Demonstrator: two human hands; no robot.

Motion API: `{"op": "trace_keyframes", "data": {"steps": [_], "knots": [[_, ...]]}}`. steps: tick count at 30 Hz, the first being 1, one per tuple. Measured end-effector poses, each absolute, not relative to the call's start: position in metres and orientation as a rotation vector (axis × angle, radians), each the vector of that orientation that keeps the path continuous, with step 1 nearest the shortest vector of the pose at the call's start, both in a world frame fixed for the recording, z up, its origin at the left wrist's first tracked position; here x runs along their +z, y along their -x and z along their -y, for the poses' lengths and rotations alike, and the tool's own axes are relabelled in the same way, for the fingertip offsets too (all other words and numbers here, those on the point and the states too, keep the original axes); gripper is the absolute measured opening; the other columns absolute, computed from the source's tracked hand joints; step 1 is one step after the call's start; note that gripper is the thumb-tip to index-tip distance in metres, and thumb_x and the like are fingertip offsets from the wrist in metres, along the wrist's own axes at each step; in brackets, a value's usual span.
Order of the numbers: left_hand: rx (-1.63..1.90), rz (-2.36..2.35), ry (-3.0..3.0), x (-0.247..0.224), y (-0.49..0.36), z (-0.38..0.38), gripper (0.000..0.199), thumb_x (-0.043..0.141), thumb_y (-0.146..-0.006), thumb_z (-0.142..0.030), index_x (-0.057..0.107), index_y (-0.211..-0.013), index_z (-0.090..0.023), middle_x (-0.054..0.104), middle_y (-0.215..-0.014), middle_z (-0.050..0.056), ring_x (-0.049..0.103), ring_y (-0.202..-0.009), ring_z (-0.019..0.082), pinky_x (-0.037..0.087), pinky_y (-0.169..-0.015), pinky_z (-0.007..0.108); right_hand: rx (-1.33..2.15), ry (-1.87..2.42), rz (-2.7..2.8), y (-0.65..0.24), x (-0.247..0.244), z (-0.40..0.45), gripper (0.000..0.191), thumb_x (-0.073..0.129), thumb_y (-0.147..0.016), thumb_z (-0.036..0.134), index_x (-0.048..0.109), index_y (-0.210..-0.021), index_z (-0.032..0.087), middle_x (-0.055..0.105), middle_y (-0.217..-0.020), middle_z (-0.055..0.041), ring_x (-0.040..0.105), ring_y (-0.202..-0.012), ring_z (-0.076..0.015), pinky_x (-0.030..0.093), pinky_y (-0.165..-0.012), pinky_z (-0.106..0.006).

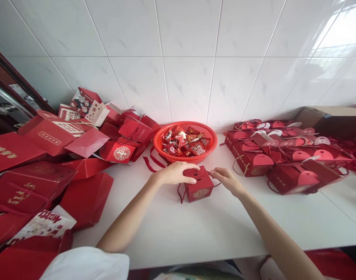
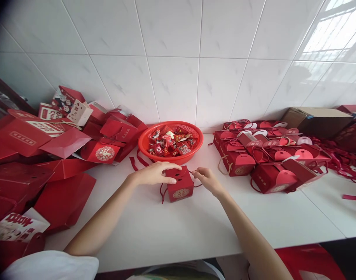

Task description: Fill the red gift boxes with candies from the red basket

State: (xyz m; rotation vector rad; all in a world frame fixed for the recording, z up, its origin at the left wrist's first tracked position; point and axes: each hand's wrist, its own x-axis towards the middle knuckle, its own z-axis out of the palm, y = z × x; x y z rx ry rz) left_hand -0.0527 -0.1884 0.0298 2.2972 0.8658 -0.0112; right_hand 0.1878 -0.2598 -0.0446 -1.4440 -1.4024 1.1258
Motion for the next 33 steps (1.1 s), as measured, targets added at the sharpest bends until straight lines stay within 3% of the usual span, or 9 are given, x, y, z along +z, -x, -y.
{"op": "trace_keyframes", "data": {"steps": [4,8,14,18,23,33], "knots": [[-0.045,-0.908,-2.290,0.027,0.056,0.195,0.061,0.058,-0.093,-0.052,0.046,-0.150,-0.033,0.052,-0.153,0.004,0.048,-0.139,0.029,0.039,-0.112,0.039,1.284,1.236,1.216,-0.187,-0.023,0.268,0.049,0.072,-0.072,0.065,0.059,-0.063,0.019,0.063,-0.066,-0.0017,0.056,-0.067,-0.0151,0.046,-0.073,-0.031],[0.028,-0.943,-2.305,0.023,0.053,0.200,0.061,0.063,-0.090,-0.045,0.051,-0.148,-0.027,0.059,-0.145,0.008,0.054,-0.133,0.029,0.041,-0.111,0.039,1.390,1.005,1.150,-0.178,0.003,0.273,0.041,0.076,-0.074,0.054,0.057,-0.063,0.019,0.058,-0.060,0.0007,0.052,-0.060,-0.0125,0.045,-0.069,-0.030],[0.312,-1.011,-2.128,0.039,0.047,0.207,0.064,0.075,-0.075,-0.022,0.061,-0.137,-0.020,0.066,-0.135,0.008,0.062,-0.122,0.029,0.049,-0.104,0.039,1.341,1.001,1.306,-0.161,0.030,0.273,0.031,0.077,-0.075,0.045,0.070,-0.085,0.017,0.069,-0.075,-0.0026,0.062,-0.074,-0.0158,0.050,-0.081,-0.034],[0.537,-0.961,-1.843,0.073,0.043,0.209,0.055,0.076,-0.079,-0.032,0.064,-0.132,-0.020,0.059,-0.140,0.013,0.065,-0.115,0.030,0.055,-0.096,0.042,1.270,1.073,1.376,-0.158,0.042,0.269,0.032,0.076,-0.073,0.046,0.070,-0.084,0.017,0.070,-0.079,-0.0036,0.065,-0.080,-0.0180,0.052,-0.084,-0.036],[0.645,-0.726,-1.699,0.113,0.031,0.216,0.050,0.076,-0.081,-0.041,0.065,-0.126,-0.022,0.057,-0.141,0.015,0.060,-0.123,0.031,0.057,-0.094,0.044,1.129,1.096,1.454,-0.161,0.063,0.266,0.031,0.077,-0.074,0.047,0.066,-0.082,0.019,0.070,-0.078,-0.0032,0.065,-0.075,-0.0174,0.053,-0.076,-0.034],[0.728,-0.584,-1.955,0.130,-0.009,0.216,0.050,0.074,-0.084,-0.036,0.062,-0.129,-0.021,0.056,-0.145,0.011,0.052,-0.134,0.032,0.044,-0.109,0.047,0.641,1.214,1.385,-0.167,0.077,0.265,0.028,0.078,-0.075,0.038,0.061,-0.092,0.023,0.067,-0.072,-0.0006,0.065,-0.072,-0.0206,0.050,-0.061,-0.032]]}}
